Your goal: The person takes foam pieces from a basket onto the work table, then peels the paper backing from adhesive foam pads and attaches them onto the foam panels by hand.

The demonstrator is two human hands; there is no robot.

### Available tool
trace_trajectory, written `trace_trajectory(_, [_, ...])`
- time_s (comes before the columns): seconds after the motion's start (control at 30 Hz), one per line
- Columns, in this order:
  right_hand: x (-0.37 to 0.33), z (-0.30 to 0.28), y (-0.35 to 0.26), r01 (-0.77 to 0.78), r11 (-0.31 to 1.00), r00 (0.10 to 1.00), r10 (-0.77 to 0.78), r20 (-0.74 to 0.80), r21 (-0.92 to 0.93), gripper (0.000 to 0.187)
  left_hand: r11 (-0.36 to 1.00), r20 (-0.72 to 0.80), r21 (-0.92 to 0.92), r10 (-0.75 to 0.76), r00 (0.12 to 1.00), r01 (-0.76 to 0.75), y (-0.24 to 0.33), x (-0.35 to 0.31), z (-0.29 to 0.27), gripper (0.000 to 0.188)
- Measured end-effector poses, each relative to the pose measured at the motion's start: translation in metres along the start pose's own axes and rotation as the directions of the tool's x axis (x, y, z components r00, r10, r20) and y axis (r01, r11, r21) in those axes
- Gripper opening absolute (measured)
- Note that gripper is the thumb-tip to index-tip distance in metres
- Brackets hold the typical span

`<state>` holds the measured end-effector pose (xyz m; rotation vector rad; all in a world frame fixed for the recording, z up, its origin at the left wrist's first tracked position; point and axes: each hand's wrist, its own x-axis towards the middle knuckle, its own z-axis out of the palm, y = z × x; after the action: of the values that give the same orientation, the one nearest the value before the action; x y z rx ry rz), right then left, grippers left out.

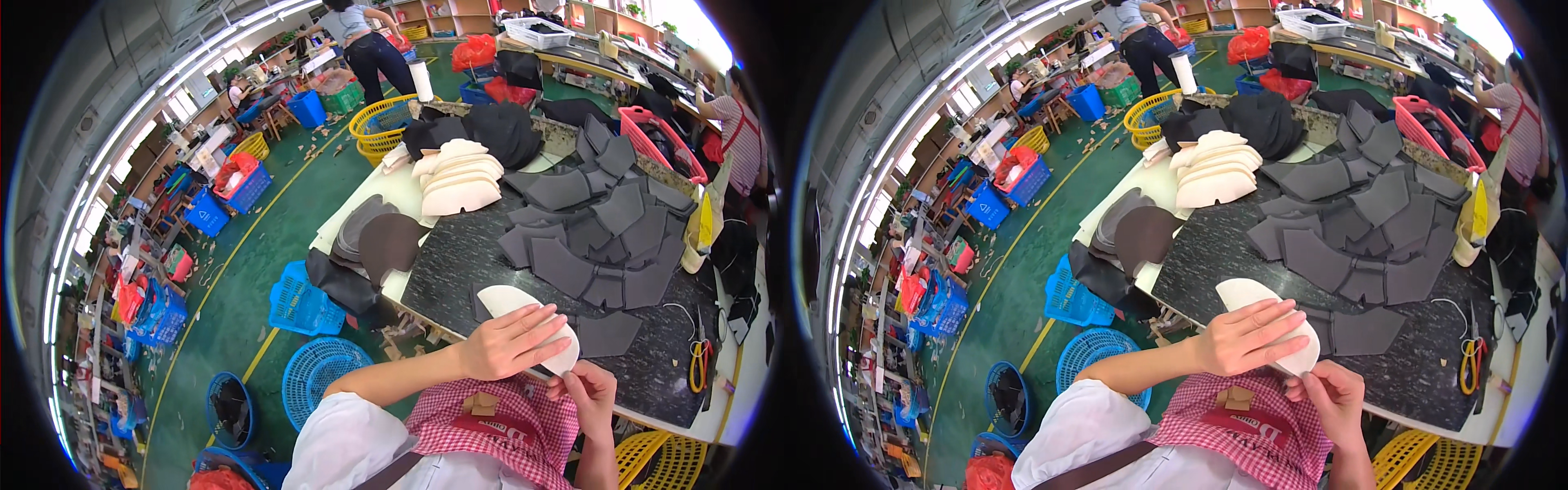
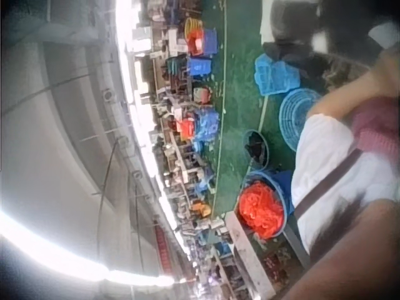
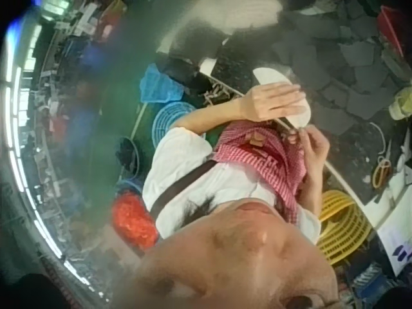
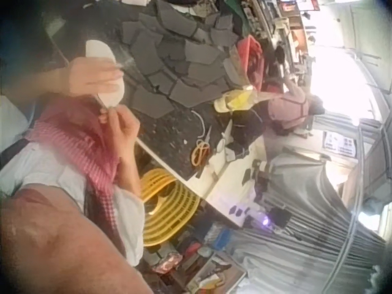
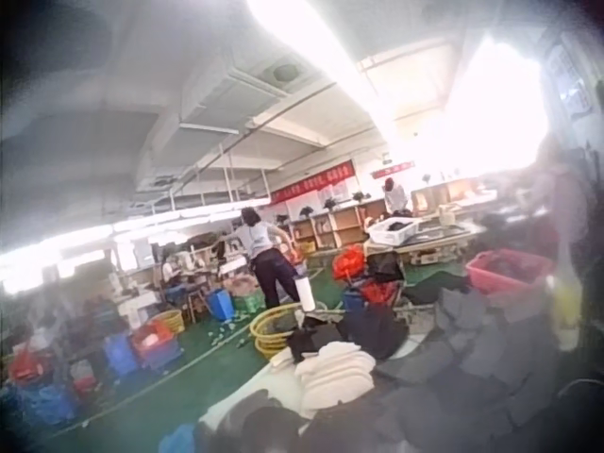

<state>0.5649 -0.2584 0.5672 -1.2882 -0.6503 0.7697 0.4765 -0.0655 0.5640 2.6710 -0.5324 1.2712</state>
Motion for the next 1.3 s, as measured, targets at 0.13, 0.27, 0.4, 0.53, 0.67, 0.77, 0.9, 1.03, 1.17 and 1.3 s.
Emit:
trace_trajectory(0.13, [-0.009,-0.007,0.016,0.168,0.949,0.984,-0.179,-0.014,-0.265,0.010,0.983,0.098,-0.164,-0.068,0.993,0.083,0.009,0.018,-0.016,0.042])
trace_trajectory(0.27, [-0.003,0.003,0.002,0.459,0.865,0.887,-0.457,0.062,-0.201,0.011,0.580,0.240,-0.700,-0.358,0.902,0.416,0.012,0.013,-0.045,0.045])
trace_trajectory(0.4, [0.002,0.026,-0.009,0.405,0.910,0.894,-0.375,0.245,-0.088,0.009,0.443,0.469,-0.735,-0.216,0.856,0.514,0.025,0.024,-0.037,0.033])
trace_trajectory(0.53, [0.008,0.003,-0.013,0.290,0.952,0.916,-0.245,0.319,-0.100,0.015,0.101,0.575,-0.794,-0.194,0.795,0.599,-0.006,0.017,-0.024,0.015])
trace_trajectory(0.67, [0.006,-0.003,0.014,0.171,0.783,0.980,-0.198,-0.021,0.597,0.011,-0.732,0.647,-0.678,-0.551,0.527,0.065,0.015,0.015,0.017,0.022])
trace_trajectory(0.77, [-0.007,-0.016,0.027,0.049,0.949,0.945,-0.145,0.292,0.312,0.015,-0.809,0.549,-0.570,-0.505,0.666,-0.144,0.013,0.015,0.015,0.023])
trace_trajectory(0.9, [-0.026,-0.037,0.037,0.021,0.882,0.891,0.198,0.410,-0.471,0.022,-0.327,0.299,-0.934,-0.489,0.819,0.146,-0.009,-0.004,-0.003,0.015])
trace_trajectory(1.03, [-0.015,-0.035,0.021,0.119,0.971,0.946,-0.047,0.320,-0.209,0.044,0.330,0.393,-0.832,-0.219,0.893,0.447,0.019,0.012,-0.006,0.048])
trace_trajectory(1.17, [-0.022,-0.025,0.032,0.223,0.855,0.948,-0.079,0.307,-0.469,0.022,0.489,0.512,-0.671,-0.238,0.825,0.557,0.049,0.003,0.016,0.051])
trace_trajectory(1.3, [-0.017,-0.059,0.005,0.216,0.805,0.975,-0.202,0.088,-0.552,0.024,0.204,0.725,-0.480,-0.455,0.517,0.853,0.016,-0.015,-0.001,0.050])
